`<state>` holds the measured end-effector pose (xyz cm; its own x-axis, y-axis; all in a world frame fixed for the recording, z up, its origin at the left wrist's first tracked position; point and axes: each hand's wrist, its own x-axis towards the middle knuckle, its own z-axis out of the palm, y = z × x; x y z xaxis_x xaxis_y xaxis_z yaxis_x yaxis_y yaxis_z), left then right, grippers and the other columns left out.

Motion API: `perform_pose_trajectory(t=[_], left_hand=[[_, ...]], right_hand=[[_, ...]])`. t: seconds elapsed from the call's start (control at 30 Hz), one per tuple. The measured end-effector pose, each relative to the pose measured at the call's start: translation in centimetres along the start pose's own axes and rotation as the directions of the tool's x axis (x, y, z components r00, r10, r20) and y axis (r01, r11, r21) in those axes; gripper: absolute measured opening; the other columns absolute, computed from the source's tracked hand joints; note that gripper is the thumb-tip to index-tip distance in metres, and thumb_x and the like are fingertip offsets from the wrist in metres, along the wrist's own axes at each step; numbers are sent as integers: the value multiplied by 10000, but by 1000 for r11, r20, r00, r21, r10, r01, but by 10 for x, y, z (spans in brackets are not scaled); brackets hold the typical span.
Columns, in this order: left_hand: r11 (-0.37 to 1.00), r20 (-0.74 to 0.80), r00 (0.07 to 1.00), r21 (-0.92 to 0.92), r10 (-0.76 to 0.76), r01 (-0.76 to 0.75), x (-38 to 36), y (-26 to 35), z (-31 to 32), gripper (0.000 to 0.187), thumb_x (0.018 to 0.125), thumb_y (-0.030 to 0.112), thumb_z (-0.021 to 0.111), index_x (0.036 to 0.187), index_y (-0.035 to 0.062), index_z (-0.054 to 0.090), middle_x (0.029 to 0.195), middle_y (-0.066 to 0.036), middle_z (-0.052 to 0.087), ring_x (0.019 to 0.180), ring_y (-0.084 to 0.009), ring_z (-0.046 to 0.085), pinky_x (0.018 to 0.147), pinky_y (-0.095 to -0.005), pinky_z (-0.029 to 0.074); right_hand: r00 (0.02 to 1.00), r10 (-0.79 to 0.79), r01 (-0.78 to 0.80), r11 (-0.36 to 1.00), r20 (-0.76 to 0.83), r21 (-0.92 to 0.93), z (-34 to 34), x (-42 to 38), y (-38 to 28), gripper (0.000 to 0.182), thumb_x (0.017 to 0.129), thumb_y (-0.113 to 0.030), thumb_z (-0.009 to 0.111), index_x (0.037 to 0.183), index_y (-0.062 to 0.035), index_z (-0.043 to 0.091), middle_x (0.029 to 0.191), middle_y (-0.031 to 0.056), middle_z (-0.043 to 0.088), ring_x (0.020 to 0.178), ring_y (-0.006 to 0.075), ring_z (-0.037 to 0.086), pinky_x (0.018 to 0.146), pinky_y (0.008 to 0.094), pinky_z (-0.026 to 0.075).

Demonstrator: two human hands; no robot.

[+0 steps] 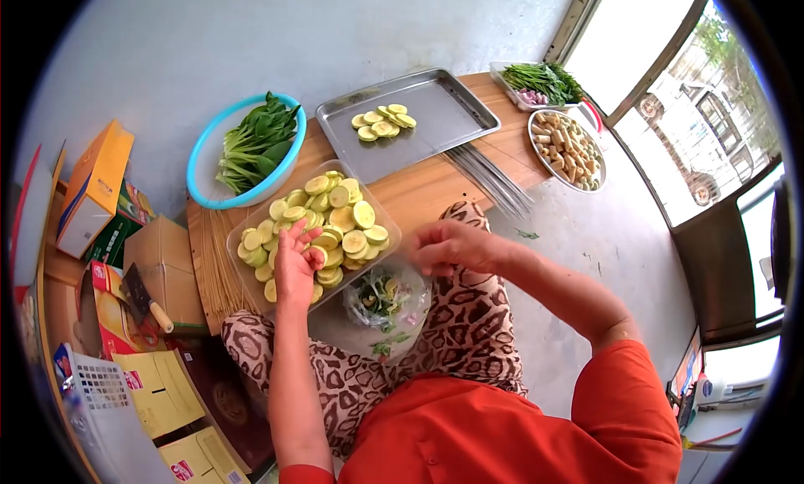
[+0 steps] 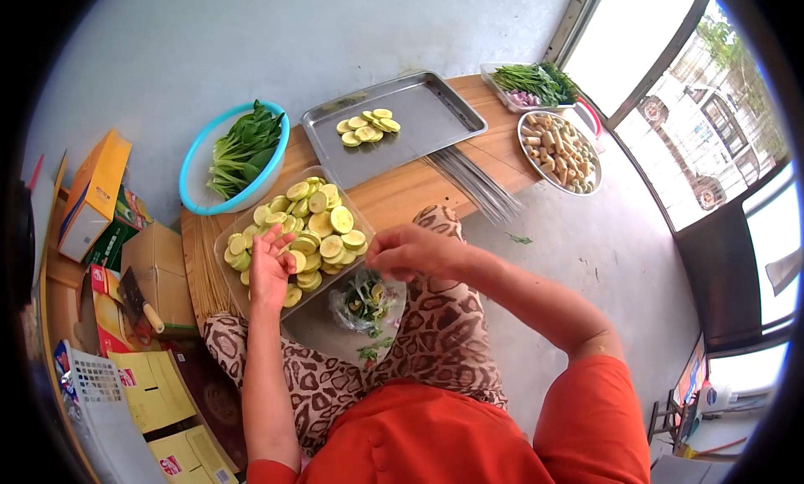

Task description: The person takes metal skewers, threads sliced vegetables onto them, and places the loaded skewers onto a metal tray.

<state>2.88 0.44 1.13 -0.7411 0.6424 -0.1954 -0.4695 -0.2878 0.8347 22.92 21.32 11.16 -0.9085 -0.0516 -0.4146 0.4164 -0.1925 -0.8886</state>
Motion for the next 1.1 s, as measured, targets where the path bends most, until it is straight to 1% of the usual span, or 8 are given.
perform_pose_trajectory(t=[0.13,0.4,0.53,0.67,0.73,0.87,0.97,1.1], left_hand=[[980,10,999,-197,32,-29,0,-6,-25,452,962,395,468,1186,7,534,923,-89,614,539,-92,466,471,-216,362],[999,102,995,31,-19,16,-11,-12,-17,427,973,384,448,1159,11,538,858,-69,603,534,-79,483,474,-197,364],[996,13,999,68,-53,52,-8,-11,-21,487,973,441,411,1188,17,514,863,-73,599,576,-92,505,529,-218,396],[994,-347,937,105,37,0,1,-5,-50,400,974,387,439,1148,39,535,904,-53,595,615,-109,499,557,-247,396],[994,-396,915,103,76,-38,3,-6,-58,339,965,333,464,1109,43,564,873,-63,611,584,-96,529,525,-229,428],[971,-400,909,238,115,-18,2,-5,-57,294,960,288,479,1092,44,578,874,-60,610,598,-97,541,531,-224,430],[864,-310,932,504,188,-7,6,1,-55,254,963,237,487,1099,45,583,914,-46,607,691,-98,577,595,-226,465],[823,-355,898,568,262,-16,20,32,-68,225,957,205,491,1079,44,590,926,-45,609,742,-108,593,624,-237,481]], right_hand=[[980,44,-28,996,195,-82,41,47,38,86,846,-89,574,889,-15,583,688,10,569,519,53,449,482,190,351],[969,19,-2,997,245,-72,74,104,48,106,893,-170,554,885,-65,566,675,30,594,500,63,439,455,201,327],[999,-25,26,1000,47,-10,52,132,60,125,917,-179,525,940,-70,582,644,-18,528,510,46,421,453,185,296],[986,-71,97,981,-150,169,17,135,69,177,938,-210,512,931,-58,603,579,-10,523,442,69,414,407,204,298],[981,-92,130,964,-169,233,10,133,64,178,948,-205,494,937,-63,601,561,-16,510,432,66,399,400,204,287],[969,-160,210,935,-189,287,11,126,54,175,953,-202,491,940,-66,601,550,-21,501,431,58,390,402,202,282],[970,-171,210,945,-170,249,12,117,49,195,973,-240,468,965,-88,592,541,-48,451,441,37,333,408,189,238],[974,-167,202,946,-156,252,13,107,45,197,974,-242,466,972,-93,594,544,-53,452,449,33,339,415,188,241]])
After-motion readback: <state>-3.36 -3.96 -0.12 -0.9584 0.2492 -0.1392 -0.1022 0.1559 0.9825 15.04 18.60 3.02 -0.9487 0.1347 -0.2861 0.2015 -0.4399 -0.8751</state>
